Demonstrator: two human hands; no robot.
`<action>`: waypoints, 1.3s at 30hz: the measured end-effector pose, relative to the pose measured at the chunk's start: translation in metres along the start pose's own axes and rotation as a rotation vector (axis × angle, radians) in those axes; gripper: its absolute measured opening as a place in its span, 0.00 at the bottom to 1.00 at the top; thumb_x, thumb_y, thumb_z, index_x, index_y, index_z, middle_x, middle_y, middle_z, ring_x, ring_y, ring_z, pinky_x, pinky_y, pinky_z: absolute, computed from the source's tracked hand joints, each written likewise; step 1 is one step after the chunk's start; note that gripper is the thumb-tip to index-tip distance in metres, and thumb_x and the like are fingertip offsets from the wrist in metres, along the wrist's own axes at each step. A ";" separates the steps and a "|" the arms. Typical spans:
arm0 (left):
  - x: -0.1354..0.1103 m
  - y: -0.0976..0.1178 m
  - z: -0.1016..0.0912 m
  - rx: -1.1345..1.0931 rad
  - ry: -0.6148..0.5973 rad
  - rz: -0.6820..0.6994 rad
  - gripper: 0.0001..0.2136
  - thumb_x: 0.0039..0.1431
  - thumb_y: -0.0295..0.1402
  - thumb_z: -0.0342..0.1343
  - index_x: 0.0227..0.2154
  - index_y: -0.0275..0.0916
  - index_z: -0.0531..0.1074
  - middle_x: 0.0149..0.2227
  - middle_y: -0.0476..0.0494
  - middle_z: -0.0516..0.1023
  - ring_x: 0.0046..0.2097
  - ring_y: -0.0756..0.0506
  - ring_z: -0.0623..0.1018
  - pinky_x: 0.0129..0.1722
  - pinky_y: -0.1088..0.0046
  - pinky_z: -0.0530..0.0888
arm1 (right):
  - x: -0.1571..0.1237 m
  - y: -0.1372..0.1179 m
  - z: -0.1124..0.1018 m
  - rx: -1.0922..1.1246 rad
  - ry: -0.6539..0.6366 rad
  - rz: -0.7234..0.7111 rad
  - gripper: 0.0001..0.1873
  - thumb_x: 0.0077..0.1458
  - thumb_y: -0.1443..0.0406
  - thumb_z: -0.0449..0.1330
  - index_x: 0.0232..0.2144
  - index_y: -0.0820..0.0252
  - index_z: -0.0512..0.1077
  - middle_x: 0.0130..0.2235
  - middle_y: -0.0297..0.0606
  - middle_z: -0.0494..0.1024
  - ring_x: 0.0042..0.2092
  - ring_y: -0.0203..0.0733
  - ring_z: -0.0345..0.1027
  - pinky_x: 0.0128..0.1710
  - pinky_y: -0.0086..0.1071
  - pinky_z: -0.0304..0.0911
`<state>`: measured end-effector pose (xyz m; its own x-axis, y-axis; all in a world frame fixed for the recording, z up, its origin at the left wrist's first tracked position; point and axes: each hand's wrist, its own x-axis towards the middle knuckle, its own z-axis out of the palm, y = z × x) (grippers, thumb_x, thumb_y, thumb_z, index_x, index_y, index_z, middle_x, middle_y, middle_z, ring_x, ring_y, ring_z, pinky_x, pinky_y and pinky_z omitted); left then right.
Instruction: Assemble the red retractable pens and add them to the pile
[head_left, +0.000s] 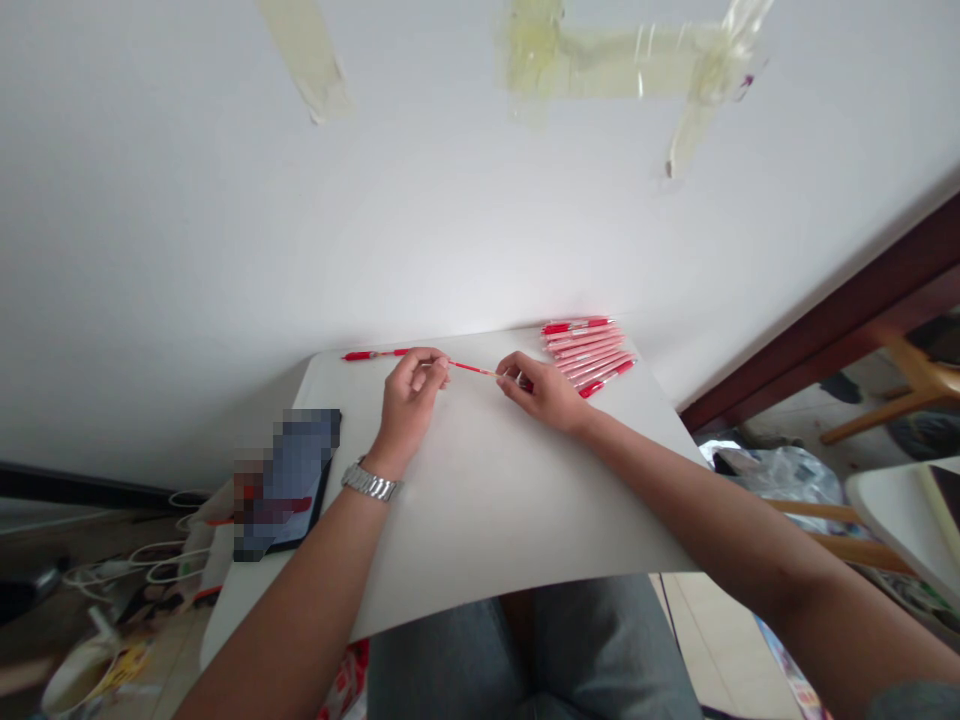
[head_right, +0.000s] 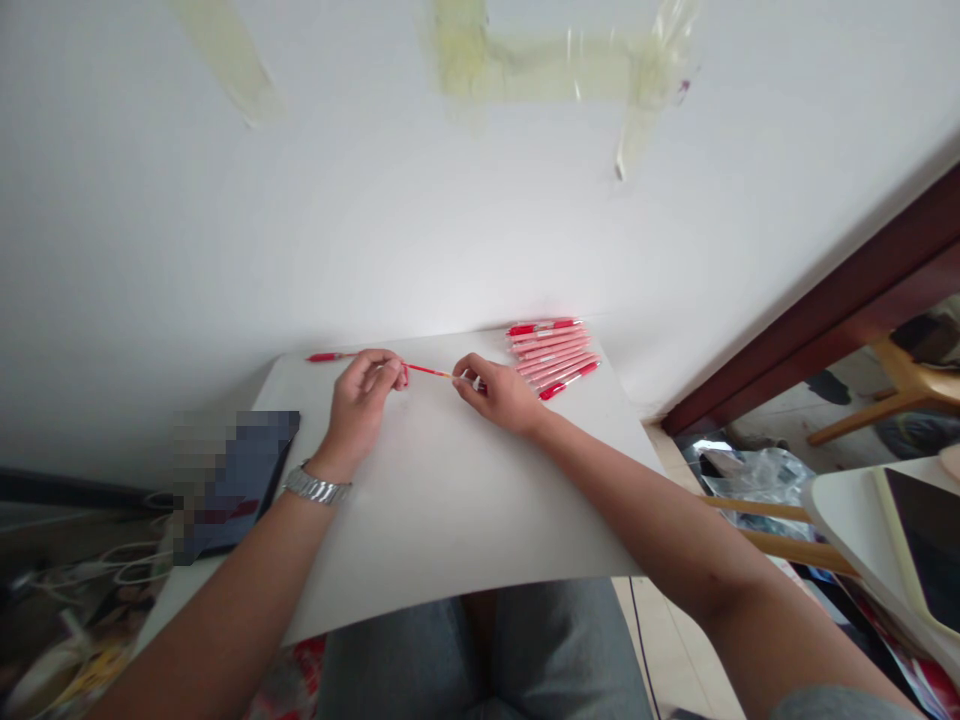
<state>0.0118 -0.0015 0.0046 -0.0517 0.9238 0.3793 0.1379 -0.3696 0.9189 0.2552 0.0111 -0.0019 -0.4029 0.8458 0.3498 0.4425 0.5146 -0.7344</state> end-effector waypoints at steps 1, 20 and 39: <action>0.001 -0.001 0.000 -0.016 0.022 0.002 0.13 0.67 0.47 0.63 0.40 0.42 0.75 0.33 0.48 0.75 0.37 0.47 0.76 0.42 0.69 0.75 | 0.000 0.000 0.000 -0.001 0.001 -0.001 0.14 0.68 0.53 0.58 0.47 0.56 0.73 0.41 0.38 0.82 0.31 0.36 0.67 0.36 0.31 0.62; 0.025 -0.013 -0.026 -0.113 0.480 -0.009 0.15 0.62 0.46 0.65 0.39 0.41 0.72 0.35 0.49 0.77 0.34 0.51 0.78 0.40 0.73 0.79 | -0.001 0.004 -0.002 -0.008 0.023 0.008 0.13 0.68 0.54 0.58 0.47 0.55 0.72 0.40 0.37 0.81 0.32 0.36 0.66 0.36 0.31 0.62; 0.019 -0.025 -0.053 0.807 0.172 -0.097 0.10 0.64 0.41 0.60 0.41 0.43 0.82 0.40 0.45 0.87 0.38 0.42 0.81 0.44 0.65 0.75 | 0.000 0.007 0.000 -0.001 0.025 0.005 0.14 0.69 0.54 0.58 0.48 0.56 0.72 0.40 0.37 0.81 0.31 0.36 0.66 0.35 0.31 0.62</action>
<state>-0.0450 0.0206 -0.0056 -0.2417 0.8953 0.3742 0.7886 -0.0435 0.6133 0.2586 0.0146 -0.0072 -0.3803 0.8517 0.3604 0.4450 0.5101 -0.7360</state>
